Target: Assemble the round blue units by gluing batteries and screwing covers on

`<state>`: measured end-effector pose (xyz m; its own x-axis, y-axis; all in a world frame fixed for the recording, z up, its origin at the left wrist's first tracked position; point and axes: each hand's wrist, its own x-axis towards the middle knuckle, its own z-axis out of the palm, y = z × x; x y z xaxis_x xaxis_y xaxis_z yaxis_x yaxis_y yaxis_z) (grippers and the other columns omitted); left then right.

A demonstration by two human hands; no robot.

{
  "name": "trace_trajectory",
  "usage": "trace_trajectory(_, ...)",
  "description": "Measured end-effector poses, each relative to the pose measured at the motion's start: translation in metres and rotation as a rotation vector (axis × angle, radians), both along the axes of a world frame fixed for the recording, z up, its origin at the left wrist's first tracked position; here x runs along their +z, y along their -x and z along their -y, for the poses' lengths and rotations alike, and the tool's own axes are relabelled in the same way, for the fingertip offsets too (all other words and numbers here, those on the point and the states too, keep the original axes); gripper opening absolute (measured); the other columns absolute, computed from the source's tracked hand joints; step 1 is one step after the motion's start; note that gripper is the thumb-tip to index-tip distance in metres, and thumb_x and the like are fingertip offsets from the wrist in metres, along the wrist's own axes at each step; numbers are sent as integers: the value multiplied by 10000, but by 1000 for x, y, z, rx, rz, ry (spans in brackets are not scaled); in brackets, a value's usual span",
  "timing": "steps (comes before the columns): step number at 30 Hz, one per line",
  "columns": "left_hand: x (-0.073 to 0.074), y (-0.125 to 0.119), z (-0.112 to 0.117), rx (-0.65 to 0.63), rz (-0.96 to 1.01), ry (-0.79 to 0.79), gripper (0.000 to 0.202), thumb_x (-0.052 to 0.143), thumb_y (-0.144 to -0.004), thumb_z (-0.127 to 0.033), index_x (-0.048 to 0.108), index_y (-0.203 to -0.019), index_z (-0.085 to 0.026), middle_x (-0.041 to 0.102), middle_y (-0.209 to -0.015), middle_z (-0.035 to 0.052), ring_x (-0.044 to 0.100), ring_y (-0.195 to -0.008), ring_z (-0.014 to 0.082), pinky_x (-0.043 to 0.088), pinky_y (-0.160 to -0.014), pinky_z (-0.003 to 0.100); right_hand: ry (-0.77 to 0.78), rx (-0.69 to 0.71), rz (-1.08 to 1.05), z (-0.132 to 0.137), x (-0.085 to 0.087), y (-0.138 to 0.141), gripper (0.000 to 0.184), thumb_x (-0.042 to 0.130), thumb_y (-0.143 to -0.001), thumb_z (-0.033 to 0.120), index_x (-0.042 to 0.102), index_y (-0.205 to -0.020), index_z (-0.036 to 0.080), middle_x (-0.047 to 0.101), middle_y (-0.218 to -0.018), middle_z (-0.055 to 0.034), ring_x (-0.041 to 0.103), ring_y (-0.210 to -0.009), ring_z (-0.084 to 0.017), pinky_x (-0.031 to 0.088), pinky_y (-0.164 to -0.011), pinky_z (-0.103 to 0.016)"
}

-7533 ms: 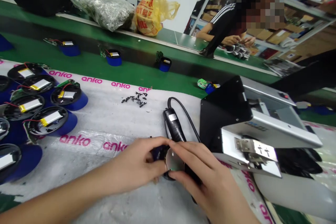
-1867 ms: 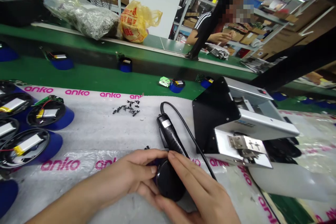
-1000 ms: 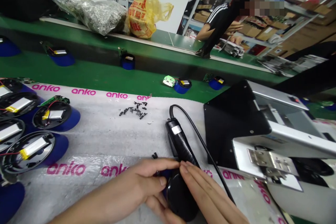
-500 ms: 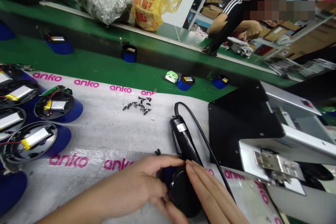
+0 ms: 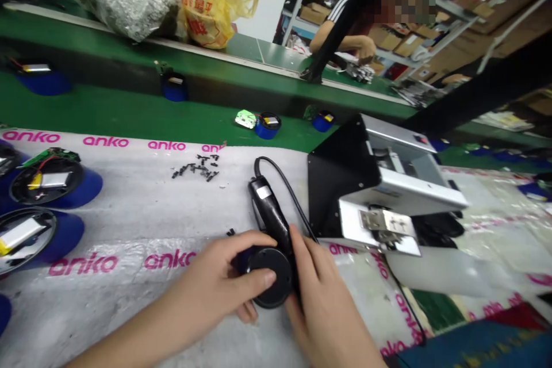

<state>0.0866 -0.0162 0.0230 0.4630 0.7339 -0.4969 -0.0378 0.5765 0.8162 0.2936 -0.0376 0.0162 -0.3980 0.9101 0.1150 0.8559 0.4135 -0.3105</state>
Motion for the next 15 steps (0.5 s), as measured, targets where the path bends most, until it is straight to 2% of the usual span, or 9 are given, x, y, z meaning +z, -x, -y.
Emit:
trace_trajectory(2, -1, 2, -1, 6, -11, -9, 453, 735, -827, -402, 625, -1229, -225, 721, -742, -17, 685, -527, 133, 585, -538, 224, 137, -71, -175, 3, 4, -4, 630, 488, -920, 169, 357, -1535, 204, 601, -1315, -160, 618, -1179, -312, 570, -964, -524)
trace_trajectory(4, -3, 4, -2, -1, -32, -22, 476, 752, -816, -456, 626, -1216, -230, 734, -754, -15, 702, -534, 144, 588, -534, 222, 271, -217, -499, 10, 18, -8, 541, 562, -938, 266, 467, -1470, 279, 635, -1301, -112, 637, -1171, -292, 565, -978, -491)
trace_trajectory(5, -3, 4, -3, -8, -42, -28, 491, 760, -808, -480, 627, -1211, -232, 736, -750, -15, 709, -538, 152, 589, -532, 221, 284, -308, -710, 14, 28, -9, 495, 578, -947, 333, 504, -1436, 311, 652, -1284, -92, 659, -1139, -278, 583, -948, -459)
trace_trajectory(7, -5, 5, -3, -24, -61, -34, 521, 770, -797, -510, 621, -1214, -237, 737, -724, -16, 720, -543, 168, 591, -530, 223, 142, -439, -1140, 20, 49, -13, 452, 604, -931, 427, 557, -1370, 331, 680, -1199, -70, 707, -979, -237, 624, -804, -368)
trace_trajectory(9, -6, 5, -4, -25, -77, -33, 544, 777, -791, -524, 610, -1225, -242, 739, -707, -16, 727, -545, 181, 598, -533, 231, -41, -386, -1426, 19, 67, -20, 474, 708, -854, 423, 587, -1307, 354, 678, -1016, -25, 683, -731, -169, 600, -598, -283)
trace_trajectory(10, -7, 6, -4, -22, -85, -33, 551, 779, -788, -527, 607, -1228, -244, 744, -718, -14, 730, -547, 184, 604, -540, 237, -111, -325, -1505, 15, 75, -25, 467, 758, -812, 403, 613, -1254, 369, 650, -900, 9, 635, -625, -137, 565, -519, -257)
trace_trajectory(12, -5, 5, -3, -15, -99, -29, 560, 784, -780, -537, 609, -1227, -247, 753, -754, -7, 737, -562, 192, 616, -555, 248, -216, -235, -1533, 4, 86, -37, 341, 791, -773, 393, 677, -1093, 363, 557, -696, 53, 527, -480, -113, 495, -422, -248)
trace_trajectory(14, -2, 4, -2, -5, -111, -30, 557, 785, -773, -542, 621, -1219, -251, 754, -758, -7, 739, -572, 194, 616, -556, 245, -331, -219, -1454, -10, 92, -47, 263, 787, -739, 517, 700, -915, 341, 509, -587, 59, 480, -426, -126, 459, -394, -267)
trace_trajectory(15, 0, 3, -2, 2, -120, -34, 555, 785, -770, -542, 628, -1217, -252, 750, -735, -9, 736, -569, 193, 610, -547, 237, -360, -241, -1398, -17, 94, -50, 315, 780, -704, 591, 693, -854, 329, 519, -577, 54, 489, -429, -136, 462, -402, -282)
